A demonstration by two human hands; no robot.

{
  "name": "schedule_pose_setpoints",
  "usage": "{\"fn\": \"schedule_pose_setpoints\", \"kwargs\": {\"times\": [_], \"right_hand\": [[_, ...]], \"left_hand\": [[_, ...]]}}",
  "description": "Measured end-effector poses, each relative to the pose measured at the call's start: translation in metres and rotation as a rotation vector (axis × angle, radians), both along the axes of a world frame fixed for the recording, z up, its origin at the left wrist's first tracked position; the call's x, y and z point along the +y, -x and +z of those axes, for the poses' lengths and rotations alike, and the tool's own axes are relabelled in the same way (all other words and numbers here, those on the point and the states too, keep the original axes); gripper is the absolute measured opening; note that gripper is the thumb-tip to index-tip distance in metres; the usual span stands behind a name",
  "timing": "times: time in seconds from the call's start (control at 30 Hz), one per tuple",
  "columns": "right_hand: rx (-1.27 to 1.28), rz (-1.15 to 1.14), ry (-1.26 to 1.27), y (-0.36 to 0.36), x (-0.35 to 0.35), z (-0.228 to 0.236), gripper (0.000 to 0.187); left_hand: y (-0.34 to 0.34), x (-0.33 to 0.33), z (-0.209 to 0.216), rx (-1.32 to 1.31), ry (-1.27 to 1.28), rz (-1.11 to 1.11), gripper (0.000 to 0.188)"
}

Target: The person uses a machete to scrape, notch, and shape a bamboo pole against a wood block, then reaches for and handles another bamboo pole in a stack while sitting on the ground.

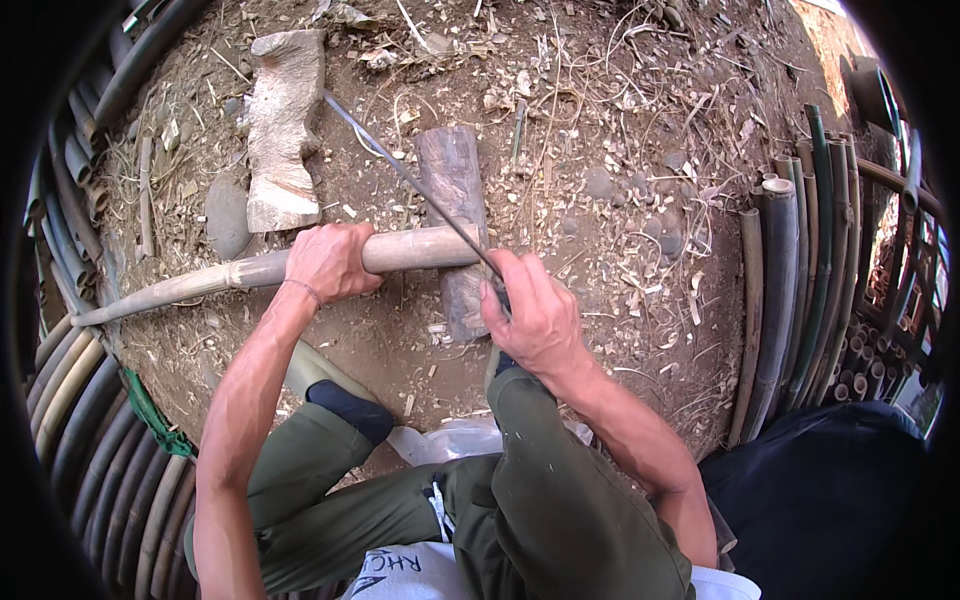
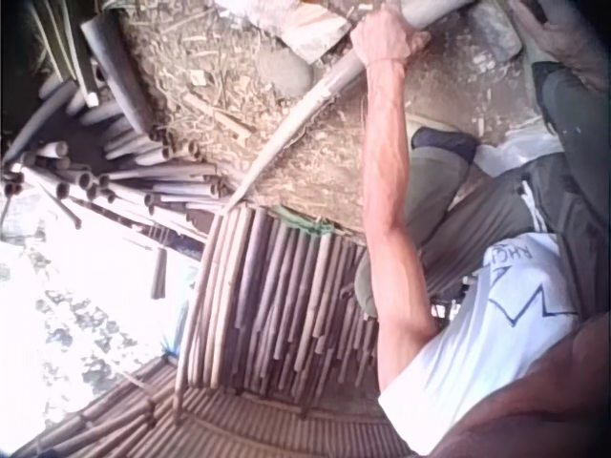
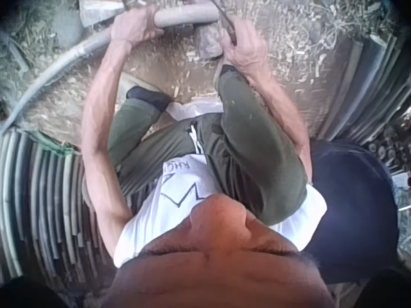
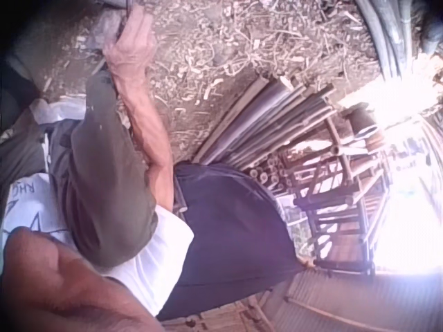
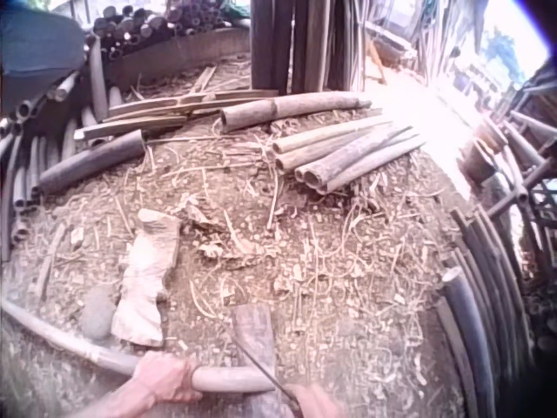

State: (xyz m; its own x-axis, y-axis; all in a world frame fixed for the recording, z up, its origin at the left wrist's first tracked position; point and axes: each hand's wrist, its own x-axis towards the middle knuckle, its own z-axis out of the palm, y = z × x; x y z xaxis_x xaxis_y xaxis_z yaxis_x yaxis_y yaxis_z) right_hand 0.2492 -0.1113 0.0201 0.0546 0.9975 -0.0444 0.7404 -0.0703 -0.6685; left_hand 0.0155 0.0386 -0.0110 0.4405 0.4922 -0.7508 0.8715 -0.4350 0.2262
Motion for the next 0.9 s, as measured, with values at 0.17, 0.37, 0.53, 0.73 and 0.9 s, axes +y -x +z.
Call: {"fn": "schedule_pose_setpoints", "kwargs": {"times": [0.17,0.37,0.53,0.73,0.9], "right_hand": [[-0.171,0.049,0.146,-0.005,0.001,-0.011,0.03],[0.005,-0.017,-0.104,0.005,0.011,0.005,0.027],[-0.173,0.049,0.276,-0.013,0.007,-0.025,0.03],[0.051,0.015,-0.187,0.0,0.013,-0.005,0.033],[-0.207,0.081,0.297,-0.016,0.004,-0.025,0.027]], "left_hand": [[0.008,-0.014,-0.006,-0.113,-0.119,0.002,0.043],[0.01,-0.016,-0.006,-0.134,-0.14,0.024,0.044],[0.006,-0.015,-0.004,-0.163,-0.185,0.013,0.045],[0.018,-0.034,-0.017,-0.31,-0.412,-0.002,0.037],[0.017,-0.041,-0.027,-0.344,-0.578,-0.028,0.037]]}}
